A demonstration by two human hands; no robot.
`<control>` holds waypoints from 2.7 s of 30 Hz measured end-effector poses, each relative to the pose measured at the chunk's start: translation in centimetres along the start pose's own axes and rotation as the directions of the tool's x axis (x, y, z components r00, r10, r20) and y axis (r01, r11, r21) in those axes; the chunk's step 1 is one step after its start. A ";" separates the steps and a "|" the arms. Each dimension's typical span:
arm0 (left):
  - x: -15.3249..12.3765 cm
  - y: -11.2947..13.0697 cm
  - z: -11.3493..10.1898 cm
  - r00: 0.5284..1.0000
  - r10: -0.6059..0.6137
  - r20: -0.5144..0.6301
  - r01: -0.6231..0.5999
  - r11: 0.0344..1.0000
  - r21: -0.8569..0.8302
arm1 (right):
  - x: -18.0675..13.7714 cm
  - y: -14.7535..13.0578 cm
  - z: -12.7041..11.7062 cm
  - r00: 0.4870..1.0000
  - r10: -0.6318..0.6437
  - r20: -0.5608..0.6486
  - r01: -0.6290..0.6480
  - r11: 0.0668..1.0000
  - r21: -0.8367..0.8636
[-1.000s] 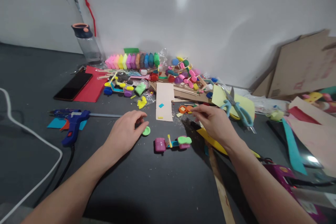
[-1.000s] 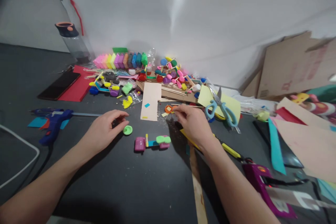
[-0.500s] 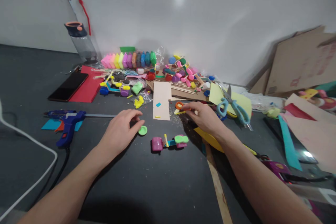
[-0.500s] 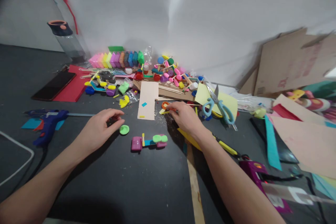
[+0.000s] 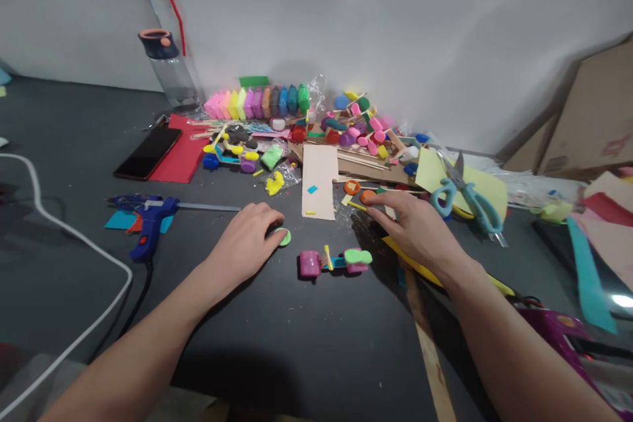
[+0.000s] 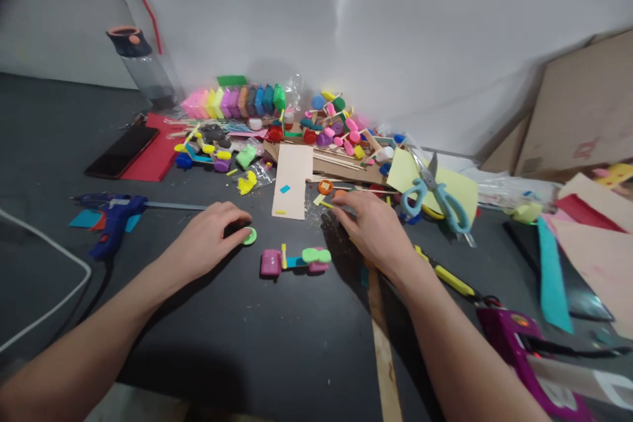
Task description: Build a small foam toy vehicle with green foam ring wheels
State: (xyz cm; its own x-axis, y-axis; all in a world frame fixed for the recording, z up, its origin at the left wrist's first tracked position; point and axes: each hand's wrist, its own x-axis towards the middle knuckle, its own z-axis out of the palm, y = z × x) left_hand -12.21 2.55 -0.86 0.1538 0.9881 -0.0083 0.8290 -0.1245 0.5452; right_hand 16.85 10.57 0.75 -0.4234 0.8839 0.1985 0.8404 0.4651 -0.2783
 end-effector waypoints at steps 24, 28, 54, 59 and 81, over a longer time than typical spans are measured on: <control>-0.1 1.2 -0.4 0.922 -0.039 0.385 0.370 0.379 -0.848 | -0.9 -2.7 -1.5 0.995 -0.070 -0.069 0.076 0.994 0.079; -0.2 1.1 -0.4 0.919 -0.033 0.394 0.380 0.342 -0.859 | -0.8 -1.7 -2.0 0.994 -0.004 -0.110 0.009 0.999 0.048; -0.1 1.1 -0.4 0.910 -0.076 0.408 0.408 0.346 -0.845 | -0.9 1.5 -4.1 0.954 0.219 -0.204 -0.219 0.976 0.023; 0.1 0.8 -0.2 0.924 -0.075 0.375 0.373 0.392 -0.841 | 0.3 -0.7 -3.5 0.997 0.064 -0.040 -0.063 0.998 0.024; 0.3 0.5 -0.2 0.963 -0.105 0.249 0.256 0.651 -0.715 | 15.1 -8.8 6.5 0.906 0.011 0.422 0.036 0.994 -0.104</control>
State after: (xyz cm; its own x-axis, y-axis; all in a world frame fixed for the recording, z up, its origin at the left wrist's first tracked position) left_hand -11.83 2.78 -0.42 0.1951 0.9418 -0.2739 0.1946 0.2366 0.9519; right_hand 0.90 20.18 0.10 -0.5170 0.8271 -0.2204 0.8553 0.4890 -0.1712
